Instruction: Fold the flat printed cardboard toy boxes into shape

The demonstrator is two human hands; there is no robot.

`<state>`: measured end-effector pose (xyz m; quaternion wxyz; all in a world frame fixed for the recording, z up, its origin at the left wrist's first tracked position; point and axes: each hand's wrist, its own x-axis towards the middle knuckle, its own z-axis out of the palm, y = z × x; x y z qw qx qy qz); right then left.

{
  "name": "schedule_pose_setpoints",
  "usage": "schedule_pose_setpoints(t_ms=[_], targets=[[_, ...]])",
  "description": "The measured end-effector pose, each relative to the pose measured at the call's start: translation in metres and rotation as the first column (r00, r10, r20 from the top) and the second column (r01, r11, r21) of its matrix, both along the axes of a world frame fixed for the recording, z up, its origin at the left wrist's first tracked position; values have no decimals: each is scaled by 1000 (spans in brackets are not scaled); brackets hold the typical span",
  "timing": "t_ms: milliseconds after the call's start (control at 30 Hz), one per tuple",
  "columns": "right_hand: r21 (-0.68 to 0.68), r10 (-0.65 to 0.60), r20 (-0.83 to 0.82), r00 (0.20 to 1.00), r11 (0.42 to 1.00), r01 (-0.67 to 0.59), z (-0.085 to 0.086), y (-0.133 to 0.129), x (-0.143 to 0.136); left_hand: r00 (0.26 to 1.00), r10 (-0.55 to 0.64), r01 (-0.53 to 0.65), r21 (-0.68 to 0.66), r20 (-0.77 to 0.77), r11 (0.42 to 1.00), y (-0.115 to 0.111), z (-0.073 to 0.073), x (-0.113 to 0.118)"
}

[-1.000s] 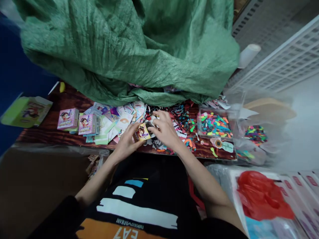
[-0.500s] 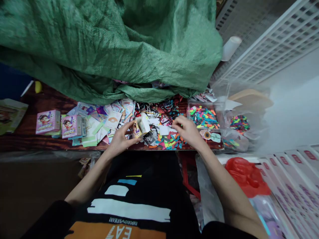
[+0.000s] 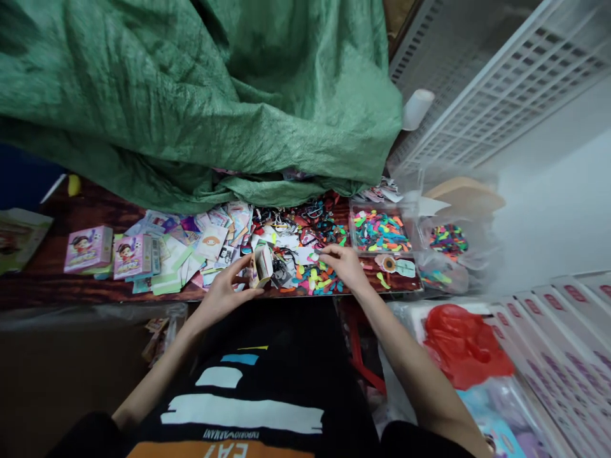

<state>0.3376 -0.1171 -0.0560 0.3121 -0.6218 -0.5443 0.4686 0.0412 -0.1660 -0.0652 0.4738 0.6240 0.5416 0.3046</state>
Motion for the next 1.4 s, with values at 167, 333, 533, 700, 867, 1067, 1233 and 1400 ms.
schedule_pose_setpoints(t_ms=[167, 333, 533, 700, 867, 1067, 1233, 1400], targets=[[-252, -179, -264, 948, 961, 111, 13, 2, -9, 991, -71, 79, 68, -117, 995, 1, 2, -1], [-235, -172, -272, 947, 966, 109, 18, 1, -15, 979, -74, 100, 129, -189, 987, 1, 6, -2], [-65, -93, -275, 957, 995, 78, 29, -1, -33, 971, -72, 111, 160, -229, 981, -1, 6, 1], [48, 95, -279, 955, 995, -85, 37, -9, -73, 965, -66, 118, 197, -252, 973, -1, 6, 8], [319, 229, 206, 951, 903, -287, 34, -17, -94, 953, -20, 98, 246, -302, 964, -2, 3, 8], [422, 249, 277, 928, 836, -350, 38, -31, -95, 953, -8, 89, 252, -304, 964, 0, 1, 7], [362, 163, 72, 984, 915, -178, 33, -10, -69, 961, -20, 83, 220, -276, 972, 1, 0, 2], [337, -89, 552, 829, 933, -124, 11, 43, -24, 992, -6, 19, 110, -125, 994, 0, -5, -5]])
